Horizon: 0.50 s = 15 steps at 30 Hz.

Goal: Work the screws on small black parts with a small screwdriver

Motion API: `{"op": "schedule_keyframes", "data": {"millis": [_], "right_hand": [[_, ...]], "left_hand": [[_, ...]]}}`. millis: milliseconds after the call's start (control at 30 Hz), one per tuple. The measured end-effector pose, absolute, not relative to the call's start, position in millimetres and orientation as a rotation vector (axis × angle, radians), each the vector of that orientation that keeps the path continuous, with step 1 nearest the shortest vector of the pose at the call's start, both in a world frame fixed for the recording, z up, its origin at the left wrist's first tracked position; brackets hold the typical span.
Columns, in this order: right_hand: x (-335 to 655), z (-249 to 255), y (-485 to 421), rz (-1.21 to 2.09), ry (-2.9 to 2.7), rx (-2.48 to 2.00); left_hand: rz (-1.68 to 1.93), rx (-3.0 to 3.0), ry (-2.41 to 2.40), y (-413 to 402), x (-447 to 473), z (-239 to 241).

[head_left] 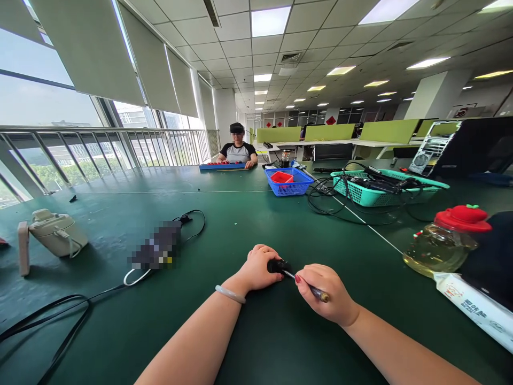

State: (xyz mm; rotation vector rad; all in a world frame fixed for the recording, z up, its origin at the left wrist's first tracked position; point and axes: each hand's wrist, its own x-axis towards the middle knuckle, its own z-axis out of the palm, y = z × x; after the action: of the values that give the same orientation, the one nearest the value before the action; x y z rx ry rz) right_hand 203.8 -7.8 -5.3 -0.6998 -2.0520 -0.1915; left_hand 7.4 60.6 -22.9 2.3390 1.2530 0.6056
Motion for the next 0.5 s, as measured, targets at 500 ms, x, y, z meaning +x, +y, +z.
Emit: {"op": "schedule_keyframes", "data": {"millis": [500], "right_hand": [[204.7, -4.5, -5.8, 0.002, -2.022, -0.732]], "left_hand": [[0.598, 2.384, 1.251, 61.2, 8.1, -23.2]]}}
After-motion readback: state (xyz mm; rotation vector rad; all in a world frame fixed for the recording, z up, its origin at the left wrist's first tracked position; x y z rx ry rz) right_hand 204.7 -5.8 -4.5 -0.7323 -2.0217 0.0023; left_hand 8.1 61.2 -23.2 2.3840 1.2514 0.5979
